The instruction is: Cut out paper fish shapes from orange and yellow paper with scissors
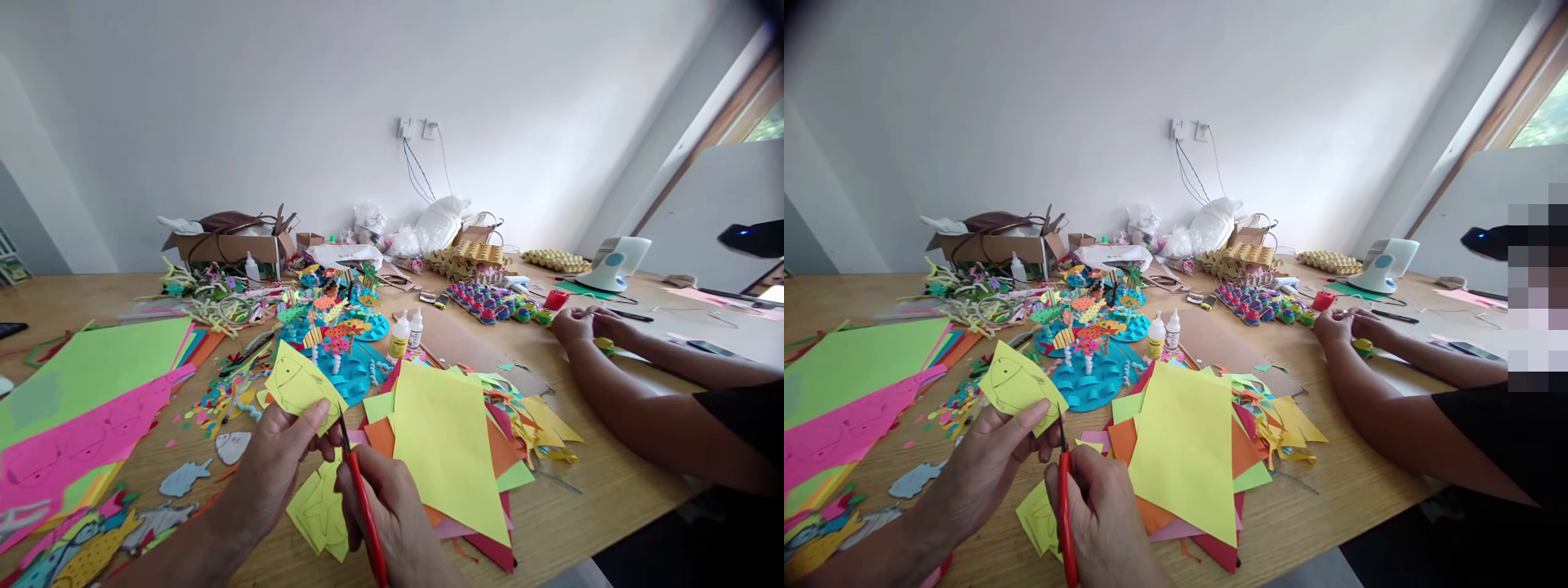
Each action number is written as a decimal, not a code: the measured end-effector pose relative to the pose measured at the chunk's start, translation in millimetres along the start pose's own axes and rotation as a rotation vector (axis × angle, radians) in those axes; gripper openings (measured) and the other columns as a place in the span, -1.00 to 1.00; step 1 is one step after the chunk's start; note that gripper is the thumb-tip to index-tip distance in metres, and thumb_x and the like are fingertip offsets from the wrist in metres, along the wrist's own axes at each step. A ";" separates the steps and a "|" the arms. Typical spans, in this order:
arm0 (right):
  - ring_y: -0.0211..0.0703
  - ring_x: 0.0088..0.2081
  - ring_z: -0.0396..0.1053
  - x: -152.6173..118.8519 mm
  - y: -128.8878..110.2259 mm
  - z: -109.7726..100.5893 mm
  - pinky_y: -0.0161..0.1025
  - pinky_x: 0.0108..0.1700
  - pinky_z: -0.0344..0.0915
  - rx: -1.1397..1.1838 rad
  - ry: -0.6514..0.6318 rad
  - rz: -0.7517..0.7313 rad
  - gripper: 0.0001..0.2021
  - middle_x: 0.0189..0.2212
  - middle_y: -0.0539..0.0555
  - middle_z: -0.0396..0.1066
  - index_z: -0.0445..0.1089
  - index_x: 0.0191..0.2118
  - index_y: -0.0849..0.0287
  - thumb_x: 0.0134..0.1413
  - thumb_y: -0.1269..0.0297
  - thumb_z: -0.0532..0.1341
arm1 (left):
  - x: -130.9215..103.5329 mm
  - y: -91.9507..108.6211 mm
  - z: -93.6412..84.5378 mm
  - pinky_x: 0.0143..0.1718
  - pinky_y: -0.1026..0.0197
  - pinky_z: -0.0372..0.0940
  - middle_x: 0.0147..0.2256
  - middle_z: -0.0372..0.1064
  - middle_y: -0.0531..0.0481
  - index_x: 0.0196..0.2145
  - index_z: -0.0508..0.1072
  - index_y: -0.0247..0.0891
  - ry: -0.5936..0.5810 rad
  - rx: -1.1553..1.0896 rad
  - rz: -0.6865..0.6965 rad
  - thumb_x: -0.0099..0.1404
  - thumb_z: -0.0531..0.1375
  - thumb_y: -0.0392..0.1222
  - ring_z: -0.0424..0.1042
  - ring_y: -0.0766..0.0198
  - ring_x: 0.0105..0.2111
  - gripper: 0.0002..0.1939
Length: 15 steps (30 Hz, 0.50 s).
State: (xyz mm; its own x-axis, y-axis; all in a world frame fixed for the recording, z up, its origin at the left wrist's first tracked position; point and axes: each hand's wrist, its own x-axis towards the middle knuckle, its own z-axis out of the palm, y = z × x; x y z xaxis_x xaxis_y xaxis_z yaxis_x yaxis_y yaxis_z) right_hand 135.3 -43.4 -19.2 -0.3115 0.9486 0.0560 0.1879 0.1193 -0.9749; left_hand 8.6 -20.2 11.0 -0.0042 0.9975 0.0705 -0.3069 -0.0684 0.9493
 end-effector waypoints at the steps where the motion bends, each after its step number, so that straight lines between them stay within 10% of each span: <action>1: -0.31 -0.60 0.04 0.0 0.6 -0.5 -0.36 -0.56 -0.03 0.005 -0.006 0.002 -0.70 -0.72 -0.10 0.03 0.15 -0.58 0.15 0.12 0.16 0.01 | 0.2 -0.2 0.3 -0.62 0.35 0.27 -0.64 0.38 0.09 -0.58 0.45 -0.29 0.002 -0.001 -0.001 0.08 0.23 -0.20 0.32 0.36 -0.62 -0.86; 15: -0.33 -0.62 0.03 0.7 8.0 -1.4 -0.38 -0.58 -0.02 0.058 -0.014 0.029 -0.62 -0.72 -0.11 0.01 0.14 -0.57 0.15 0.11 -0.02 0.02 | 0.3 -4.4 -1.0 -0.60 0.33 0.27 -0.62 0.40 0.08 -0.54 0.46 -0.29 -0.006 -0.004 -0.009 0.08 0.23 -0.19 0.35 0.33 -0.60 -0.87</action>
State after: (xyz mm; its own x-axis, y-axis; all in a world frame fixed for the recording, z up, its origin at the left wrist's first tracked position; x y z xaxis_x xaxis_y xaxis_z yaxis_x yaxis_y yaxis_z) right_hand 137.9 -41.3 -26.6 -0.3195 0.9473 0.0254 0.1424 0.0745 -0.9870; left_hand 9.0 -19.6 6.5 0.0040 0.9980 0.0638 -0.3107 -0.0594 0.9486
